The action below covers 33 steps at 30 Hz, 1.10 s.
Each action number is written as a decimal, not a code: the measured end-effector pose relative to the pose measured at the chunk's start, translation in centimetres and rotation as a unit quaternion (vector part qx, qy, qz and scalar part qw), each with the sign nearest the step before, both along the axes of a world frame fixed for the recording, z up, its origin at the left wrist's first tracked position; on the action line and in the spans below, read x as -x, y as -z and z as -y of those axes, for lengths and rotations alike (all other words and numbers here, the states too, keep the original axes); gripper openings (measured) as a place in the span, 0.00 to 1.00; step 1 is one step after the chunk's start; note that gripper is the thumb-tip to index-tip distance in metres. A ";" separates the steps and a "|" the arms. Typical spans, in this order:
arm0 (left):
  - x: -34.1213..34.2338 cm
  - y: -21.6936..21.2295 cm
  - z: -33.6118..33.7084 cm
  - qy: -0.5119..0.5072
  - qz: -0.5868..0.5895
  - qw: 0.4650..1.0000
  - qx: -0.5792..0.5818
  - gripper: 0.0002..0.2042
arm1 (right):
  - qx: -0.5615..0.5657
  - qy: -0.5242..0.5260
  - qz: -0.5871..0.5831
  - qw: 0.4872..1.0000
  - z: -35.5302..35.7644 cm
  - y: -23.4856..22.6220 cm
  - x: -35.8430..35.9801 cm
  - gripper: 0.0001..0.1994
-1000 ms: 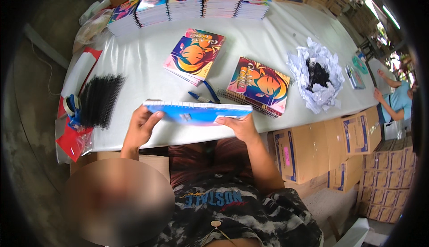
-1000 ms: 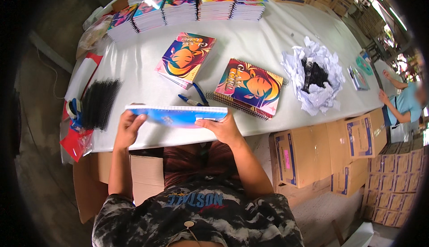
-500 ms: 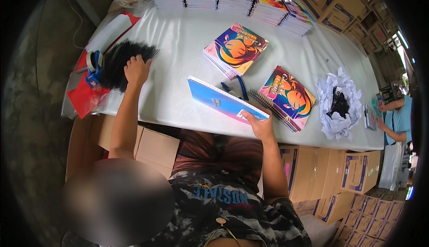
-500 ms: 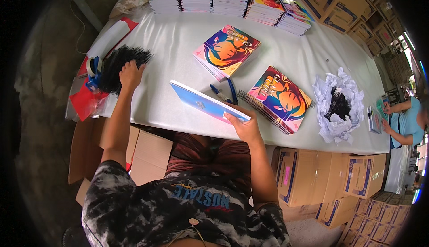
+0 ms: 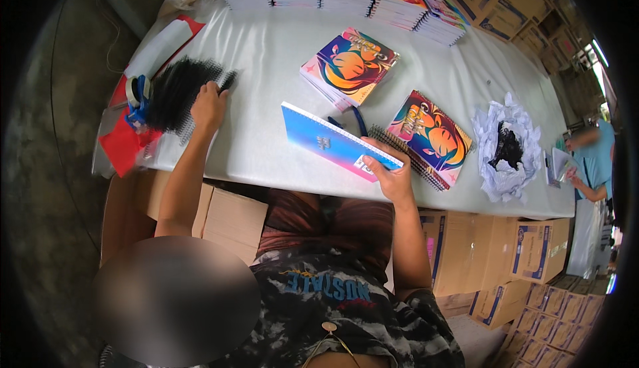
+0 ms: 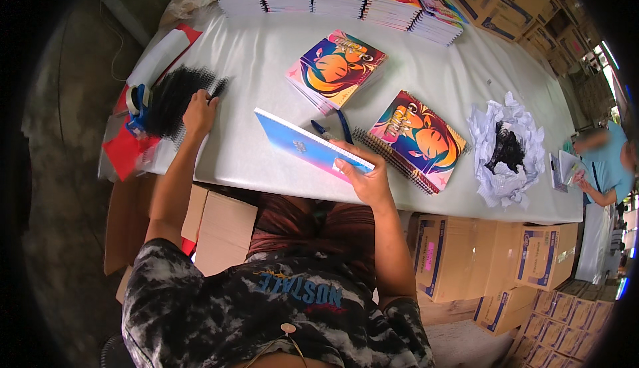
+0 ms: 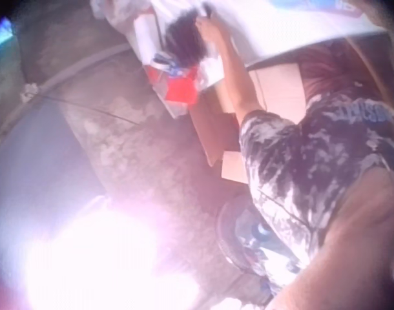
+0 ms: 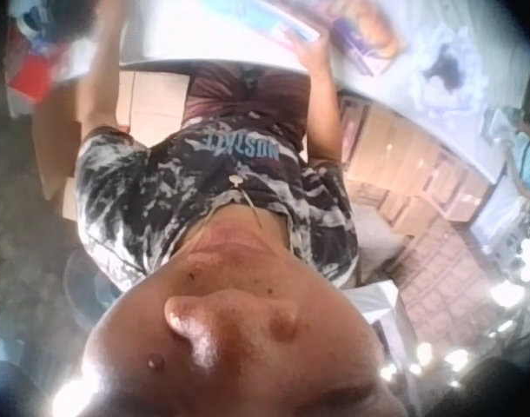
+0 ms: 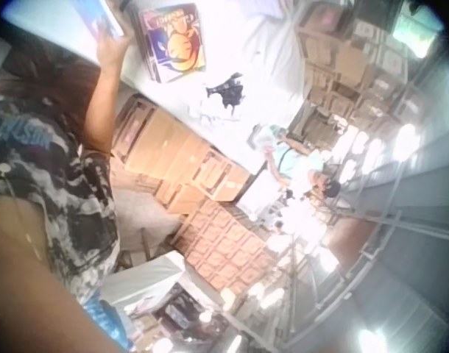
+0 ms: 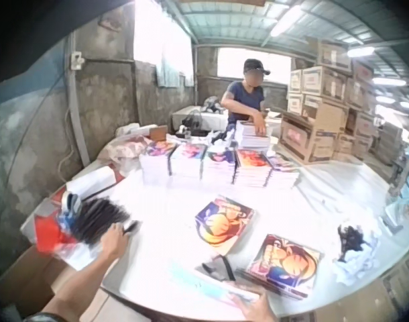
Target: The person repeatedly picks up spiral wire bindings and inserts them into the spine holes of notebook covers. They then use a stapler to secure the binding in place and place the finished notebook onto a growing stack on the table.
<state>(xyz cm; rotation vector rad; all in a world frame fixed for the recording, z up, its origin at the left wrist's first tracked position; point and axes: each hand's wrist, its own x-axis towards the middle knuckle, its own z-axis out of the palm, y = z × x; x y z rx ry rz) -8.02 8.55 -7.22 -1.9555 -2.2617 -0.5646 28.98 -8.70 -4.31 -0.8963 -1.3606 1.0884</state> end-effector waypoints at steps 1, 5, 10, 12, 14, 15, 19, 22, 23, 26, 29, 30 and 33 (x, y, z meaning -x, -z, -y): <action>-0.3 -0.7 0.4 -0.011 0.059 0.998 0.005 0.17 | -0.011 0.013 0.004 1.000 0.1 -0.1 0.1 0.15; 0.8 -2.6 -0.4 0.014 0.172 0.984 -0.033 0.15 | -0.030 0.017 0.012 0.999 0.0 -0.1 0.2 0.16; -4.1 -6.7 3.7 0.317 0.508 0.798 0.070 0.12 | -0.015 0.042 0.004 0.999 -0.2 0.1 0.2 0.15; -6.9 -8.7 6.6 0.356 0.480 0.788 0.148 0.14 | 0.002 0.048 -0.001 0.999 -0.2 0.2 0.3 0.15; -7.0 -7.9 6.9 0.351 0.440 0.803 0.198 0.17 | 0.007 0.050 0.000 0.999 -0.2 0.3 0.5 0.14; -7.1 -7.6 6.9 0.356 0.422 0.811 0.191 0.19 | 0.003 0.052 0.002 0.999 -0.3 0.4 0.5 0.14; -8.1 -7.7 6.9 0.353 0.387 0.838 0.156 0.19 | 0.003 0.047 0.009 0.999 -0.2 0.7 0.4 0.13; -8.7 -7.5 6.7 0.348 0.399 0.842 0.108 0.15 | -0.027 0.031 0.013 0.999 -0.3 0.7 0.3 0.13; -8.7 -7.7 6.6 0.343 0.411 0.836 0.121 0.14 | -0.038 0.027 0.026 0.999 -0.4 0.5 0.2 0.13; -8.4 -9.4 6.2 0.348 0.477 0.780 0.207 0.11 | -0.051 0.013 0.044 0.998 -0.5 0.2 -0.3 0.14; -8.3 -11.0 5.6 0.433 0.401 0.787 0.181 0.11 | -0.021 0.014 0.023 0.999 0.1 0.1 -0.7 0.13; -8.7 -11.7 5.8 0.463 0.322 0.817 0.123 0.12 | -0.011 0.018 0.010 1.000 0.2 -0.1 -0.5 0.13; -9.2 -13.3 6.5 0.499 0.173 0.841 0.120 0.16 | 0.017 0.039 0.009 0.999 0.4 -0.2 0.2 0.13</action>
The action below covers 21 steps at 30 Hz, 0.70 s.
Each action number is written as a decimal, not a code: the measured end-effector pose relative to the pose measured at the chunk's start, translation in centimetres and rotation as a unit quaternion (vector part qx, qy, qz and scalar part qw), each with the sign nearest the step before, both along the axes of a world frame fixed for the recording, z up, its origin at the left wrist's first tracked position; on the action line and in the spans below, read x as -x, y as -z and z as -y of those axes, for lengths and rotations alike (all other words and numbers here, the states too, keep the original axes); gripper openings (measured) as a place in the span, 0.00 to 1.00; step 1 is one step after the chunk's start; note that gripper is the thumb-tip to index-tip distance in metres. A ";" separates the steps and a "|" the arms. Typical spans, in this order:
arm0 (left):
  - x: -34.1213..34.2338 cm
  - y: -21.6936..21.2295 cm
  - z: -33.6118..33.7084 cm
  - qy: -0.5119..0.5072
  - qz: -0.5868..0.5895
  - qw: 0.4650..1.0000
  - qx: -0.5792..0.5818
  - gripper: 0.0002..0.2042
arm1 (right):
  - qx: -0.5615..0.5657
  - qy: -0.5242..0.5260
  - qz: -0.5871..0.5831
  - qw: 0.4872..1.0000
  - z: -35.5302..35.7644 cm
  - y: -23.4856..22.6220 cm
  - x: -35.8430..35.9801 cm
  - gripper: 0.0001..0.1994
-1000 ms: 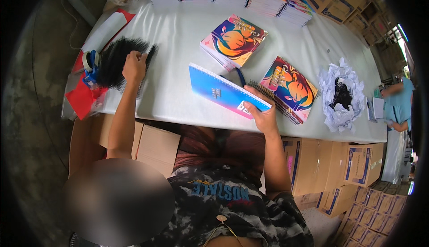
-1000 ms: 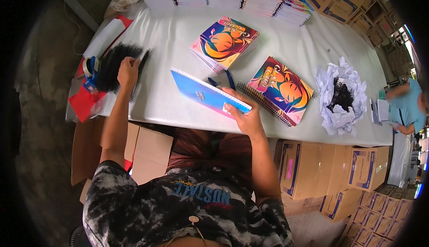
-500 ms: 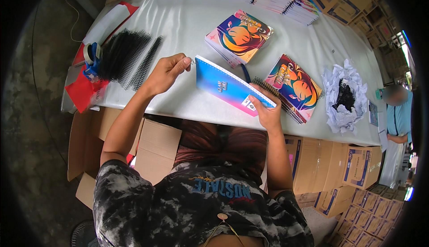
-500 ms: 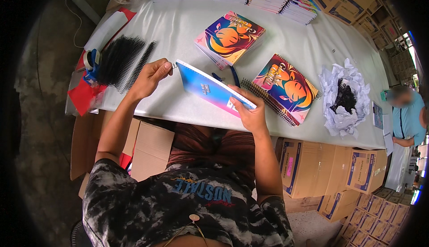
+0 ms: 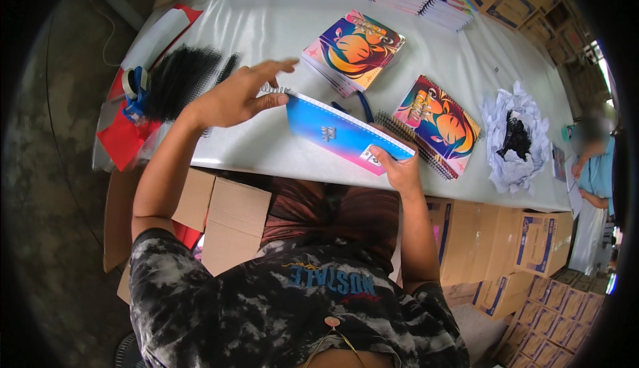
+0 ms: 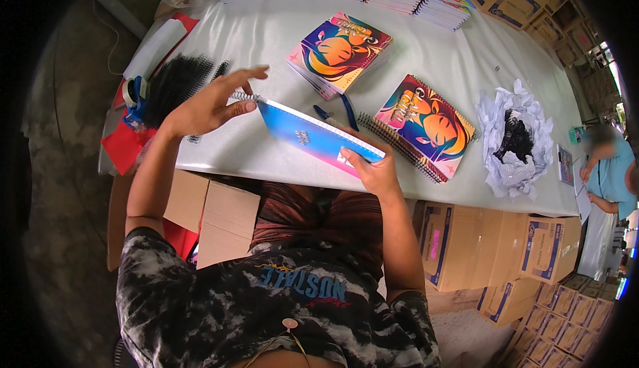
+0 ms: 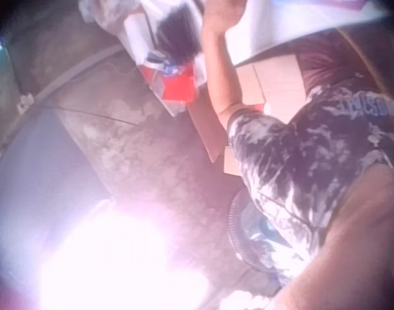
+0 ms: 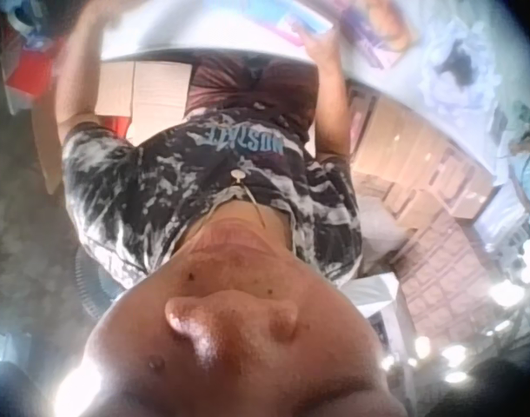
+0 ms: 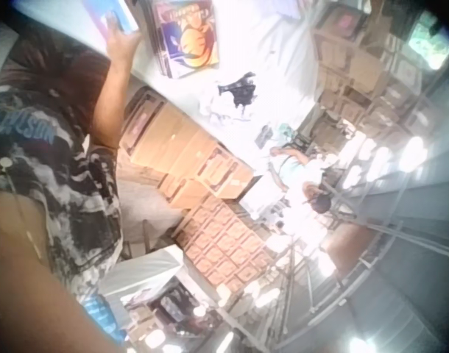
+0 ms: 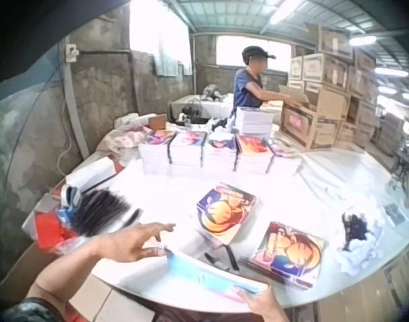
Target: The person repeatedly picks up spiral wire bindings and inserts them into the spine holes of notebook covers. They then use a stapler to secure the binding in place and place the finished notebook onto a growing stack on the table.
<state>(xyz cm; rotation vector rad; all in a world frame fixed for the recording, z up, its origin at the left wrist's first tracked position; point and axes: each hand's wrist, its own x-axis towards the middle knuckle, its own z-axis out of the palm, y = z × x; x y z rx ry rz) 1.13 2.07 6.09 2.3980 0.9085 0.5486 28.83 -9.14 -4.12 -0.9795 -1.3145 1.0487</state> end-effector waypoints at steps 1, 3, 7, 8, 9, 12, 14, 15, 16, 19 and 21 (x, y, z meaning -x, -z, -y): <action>0.4 0.0 -0.5 0.033 -0.064 0.997 -0.008 0.18 | 0.015 -0.002 0.019 1.000 0.1 0.8 -0.3 0.13; -0.5 -1.6 -0.1 0.031 -0.180 0.983 -0.030 0.18 | 0.010 -0.003 0.056 0.998 0.4 1.1 -0.3 0.13; -2.1 -0.2 0.8 -0.029 -0.078 0.938 -0.336 0.12 | -0.082 0.012 0.098 0.992 0.5 0.6 0.4 0.16; -1.9 -0.3 0.9 -0.021 -0.139 0.951 -0.275 0.13 | -0.106 0.020 0.101 0.989 0.5 0.8 0.4 0.16; -1.5 -0.8 1.0 -0.011 -0.201 0.956 -0.211 0.13 | -0.118 0.018 0.106 0.987 0.4 0.9 0.4 0.17; -2.0 -1.6 1.3 0.000 -0.175 0.954 -0.243 0.11 | -0.146 0.017 0.115 0.982 0.5 1.1 0.5 0.19; -2.5 -1.0 1.3 -0.003 -0.119 0.940 -0.320 0.10 | -0.156 0.025 0.113 0.981 0.7 1.0 0.8 0.19; -2.3 -1.0 1.3 0.014 -0.162 0.948 -0.274 0.11 | -0.160 0.025 0.118 0.980 0.7 1.1 0.8 0.19; -1.8 -1.0 1.2 0.032 -0.204 0.952 -0.228 0.12 | -0.164 0.025 0.124 0.978 0.7 1.2 0.8 0.19; -1.9 -0.9 1.3 0.017 -0.236 0.939 -0.248 0.20 | -0.170 0.035 0.129 0.976 0.9 1.3 1.0 0.19; -2.2 -0.5 1.3 -0.046 -0.170 0.921 -0.347 0.29 | -0.179 0.044 0.132 0.974 1.0 1.1 1.2 0.19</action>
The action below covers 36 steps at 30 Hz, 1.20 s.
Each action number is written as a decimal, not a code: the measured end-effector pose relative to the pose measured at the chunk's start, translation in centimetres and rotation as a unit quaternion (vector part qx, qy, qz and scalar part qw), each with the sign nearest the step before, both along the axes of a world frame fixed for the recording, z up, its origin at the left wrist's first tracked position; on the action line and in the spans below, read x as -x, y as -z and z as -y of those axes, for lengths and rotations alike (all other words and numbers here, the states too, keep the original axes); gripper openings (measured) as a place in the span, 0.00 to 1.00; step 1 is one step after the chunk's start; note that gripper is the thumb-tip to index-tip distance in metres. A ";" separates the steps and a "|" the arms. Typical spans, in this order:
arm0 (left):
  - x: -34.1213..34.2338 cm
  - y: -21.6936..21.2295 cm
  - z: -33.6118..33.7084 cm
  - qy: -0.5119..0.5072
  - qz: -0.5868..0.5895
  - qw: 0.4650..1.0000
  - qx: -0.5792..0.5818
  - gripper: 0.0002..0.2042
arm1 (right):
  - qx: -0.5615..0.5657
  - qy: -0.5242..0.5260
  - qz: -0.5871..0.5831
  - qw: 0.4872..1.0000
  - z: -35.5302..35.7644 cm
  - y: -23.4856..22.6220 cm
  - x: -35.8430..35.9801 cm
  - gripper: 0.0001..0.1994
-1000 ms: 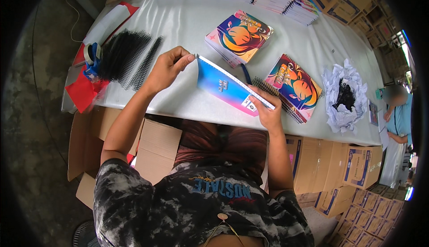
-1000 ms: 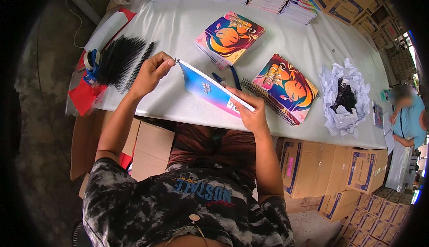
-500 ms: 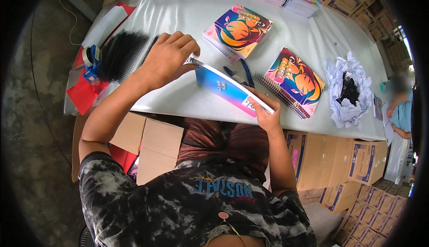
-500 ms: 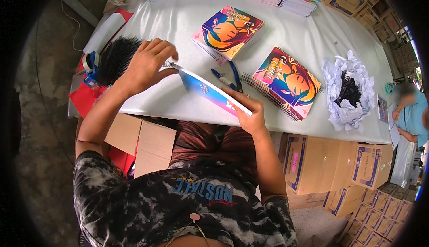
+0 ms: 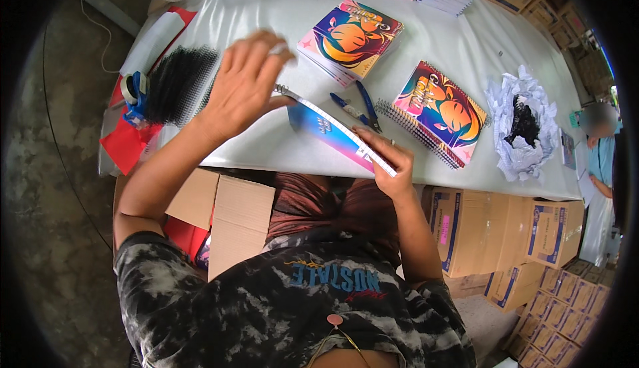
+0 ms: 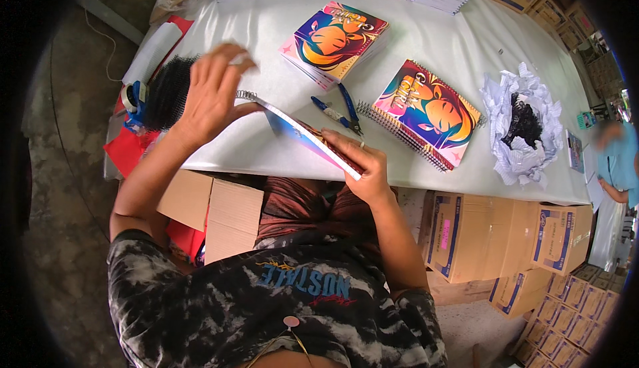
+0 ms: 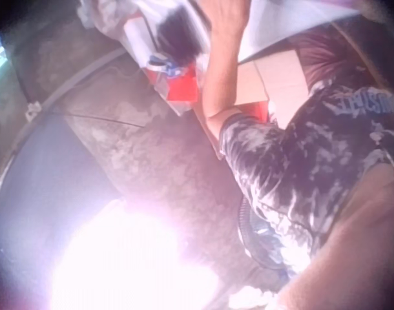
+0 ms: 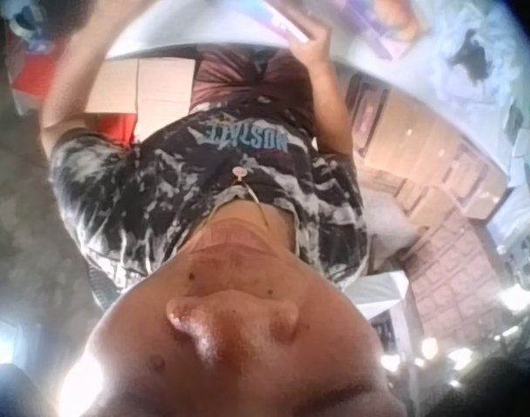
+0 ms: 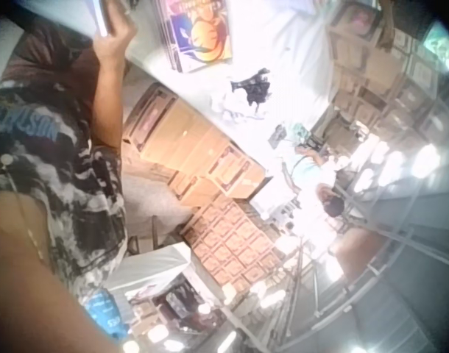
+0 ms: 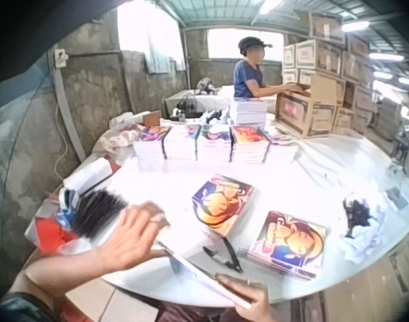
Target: The person repeatedly picks up spiral wire bindings and inserts them into the spine holes of notebook covers. They then use a stapler to secure the binding in place and place the finished notebook onto a growing stack on the table.
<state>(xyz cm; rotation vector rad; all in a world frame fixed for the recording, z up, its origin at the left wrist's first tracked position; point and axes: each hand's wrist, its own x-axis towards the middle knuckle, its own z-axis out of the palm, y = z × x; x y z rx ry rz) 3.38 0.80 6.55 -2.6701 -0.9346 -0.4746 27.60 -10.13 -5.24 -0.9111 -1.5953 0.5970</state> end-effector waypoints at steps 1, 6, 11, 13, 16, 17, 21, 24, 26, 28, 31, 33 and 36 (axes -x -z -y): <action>0.1 1.5 0.1 -0.013 0.065 0.995 -0.073 0.34 | -0.008 0.002 0.000 1.000 0.1 0.0 0.1 0.19; 3.2 13.2 2.7 0.060 -0.024 0.989 -0.130 0.51 | -0.034 0.029 0.020 0.999 0.7 0.7 0.6 0.16; 2.9 10.3 -1.3 -0.003 0.275 0.946 -0.171 0.52 | -0.092 -0.012 0.036 0.995 1.0 -0.1 2.7 0.15; 3.9 17.9 2.5 0.027 0.161 0.985 -0.052 0.53 | -0.110 0.006 0.028 0.994 0.6 0.6 2.9 0.15; 3.4 10.3 1.1 0.088 0.172 0.951 -0.242 0.45 | -0.148 0.013 0.021 0.989 0.7 0.7 2.3 0.15; 3.8 9.2 0.5 0.064 0.202 0.939 -0.269 0.47 | -0.122 -0.003 0.019 0.992 1.6 0.7 2.6 0.15; 2.3 12.3 2.2 -0.005 0.246 0.964 -0.098 0.55 | -0.099 -0.015 0.025 0.995 1.1 0.0 3.0 0.16; 3.2 15.9 4.6 0.094 0.117 0.981 -0.119 0.55 | -0.100 -0.007 -0.013 0.995 0.8 1.3 2.3 0.15; 3.7 11.8 1.9 0.095 0.214 0.944 -0.234 0.53 | -0.113 -0.008 0.011 0.993 1.1 0.3 2.8 0.15; 5.2 8.7 -1.9 0.044 0.372 0.902 -0.214 0.52 | -0.106 -0.039 0.020 0.993 1.5 -0.3 3.0 0.15; 2.3 13.2 3.4 -0.023 0.221 0.974 -0.047 0.55 | -0.110 -0.008 0.029 0.993 1.3 0.2 3.3 0.15; 2.2 15.0 6.3 0.169 0.124 0.975 -0.070 0.55 | -0.133 0.000 0.015 0.991 1.1 0.7 2.6 0.15; 5.0 21.0 4.1 0.033 0.109 0.986 -0.118 0.53 | -0.118 -0.016 0.019 0.993 1.0 0.0 2.7 0.15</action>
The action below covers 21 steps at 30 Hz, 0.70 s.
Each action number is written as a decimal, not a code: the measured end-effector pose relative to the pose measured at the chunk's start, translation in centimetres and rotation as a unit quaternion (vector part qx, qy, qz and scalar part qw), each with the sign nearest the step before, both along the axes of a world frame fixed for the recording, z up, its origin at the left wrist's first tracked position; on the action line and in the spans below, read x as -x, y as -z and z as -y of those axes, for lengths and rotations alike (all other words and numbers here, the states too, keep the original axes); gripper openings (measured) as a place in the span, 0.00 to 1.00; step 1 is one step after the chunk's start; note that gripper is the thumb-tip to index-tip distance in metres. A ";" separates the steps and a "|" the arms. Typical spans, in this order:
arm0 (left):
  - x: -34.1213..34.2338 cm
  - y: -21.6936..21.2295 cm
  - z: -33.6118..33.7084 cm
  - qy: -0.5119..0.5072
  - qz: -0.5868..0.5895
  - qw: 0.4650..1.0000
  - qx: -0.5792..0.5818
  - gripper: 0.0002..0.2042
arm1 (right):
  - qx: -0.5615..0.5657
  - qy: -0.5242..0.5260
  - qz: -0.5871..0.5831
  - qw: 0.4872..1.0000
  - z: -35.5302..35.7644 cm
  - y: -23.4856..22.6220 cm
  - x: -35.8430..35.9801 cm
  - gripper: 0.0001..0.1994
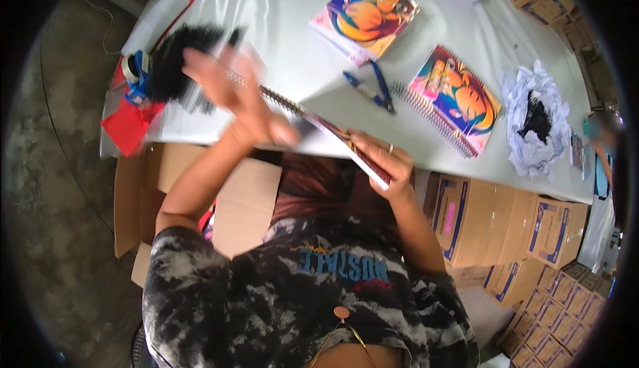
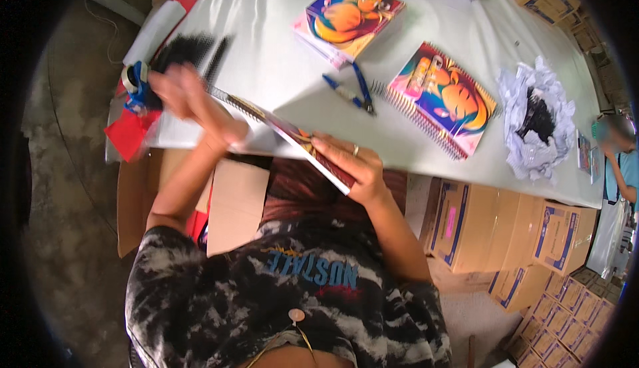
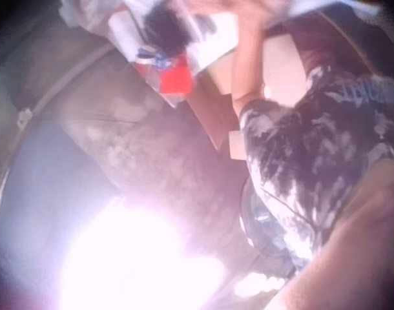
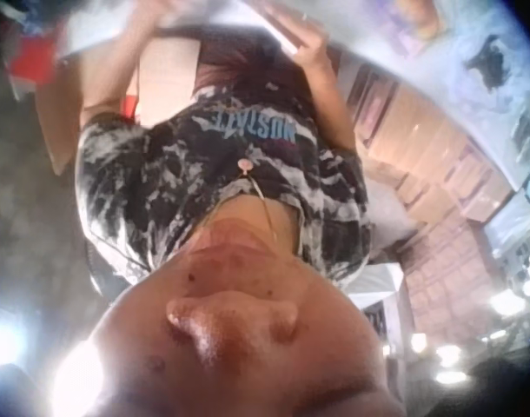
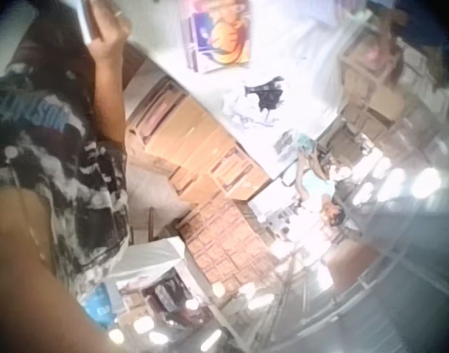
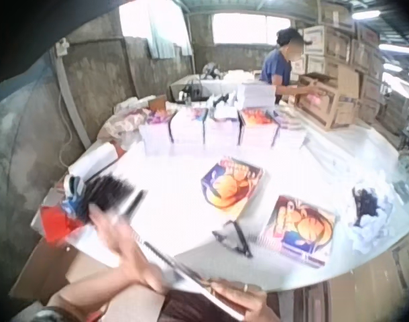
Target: The person repeatedly picks up spiral wire bindings and inserts them into the spine holes of notebook covers. They then use a stapler to secure the binding in place and place the finished notebook onto a growing stack on the table.
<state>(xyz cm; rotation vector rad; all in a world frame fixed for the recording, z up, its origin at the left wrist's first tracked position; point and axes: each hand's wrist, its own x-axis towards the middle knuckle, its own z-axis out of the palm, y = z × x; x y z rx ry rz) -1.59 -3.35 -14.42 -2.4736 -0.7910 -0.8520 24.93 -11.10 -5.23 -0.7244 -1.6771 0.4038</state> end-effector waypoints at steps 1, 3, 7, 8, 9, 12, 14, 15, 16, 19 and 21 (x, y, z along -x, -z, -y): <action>-0.6 0.1 0.7 0.026 0.019 0.999 0.016 0.53 | 0.012 -0.010 0.008 1.000 0.2 -0.2 0.0 0.15; -3.3 -1.3 1.2 0.078 0.063 0.994 0.037 0.53 | 0.013 0.000 0.027 1.000 1.0 0.1 0.5 0.15; -5.3 -6.6 1.8 0.282 0.000 0.957 -0.069 0.56 | -0.006 0.051 0.011 0.999 0.4 0.4 -0.6 0.15; -5.2 -5.6 0.8 0.217 0.079 0.971 -0.066 0.57 | -0.007 0.041 0.018 0.999 0.1 0.2 -0.7 0.15; -4.9 -4.5 0.1 0.153 0.162 0.974 -0.047 0.59 | 0.011 0.031 0.026 0.999 1.0 0.0 -0.3 0.15; -5.8 -6.3 -2.2 0.064 0.229 0.971 0.027 0.60 | 0.012 0.024 0.020 0.999 1.2 -0.4 0.2 0.16; -6.5 -6.3 0.3 0.090 0.068 0.992 0.052 0.59 | -0.002 0.044 0.010 0.999 0.8 0.6 -0.4 0.17; -6.1 -3.6 2.5 0.208 0.108 0.969 0.080 0.54 | 0.013 0.052 0.009 0.999 0.7 0.3 -0.6 0.17; -6.6 -6.1 2.4 0.248 0.077 0.966 -0.009 0.52 | 0.001 0.047 0.006 0.999 0.8 0.2 -0.7 0.17; -5.1 -9.9 -0.5 0.323 -0.042 0.873 0.362 0.50 | 0.028 0.006 0.006 1.000 1.0 0.0 0.1 0.16; -5.3 -10.2 -1.1 0.202 0.014 0.895 0.398 0.52 | 0.004 -0.003 0.009 1.000 0.9 -0.4 0.7 0.16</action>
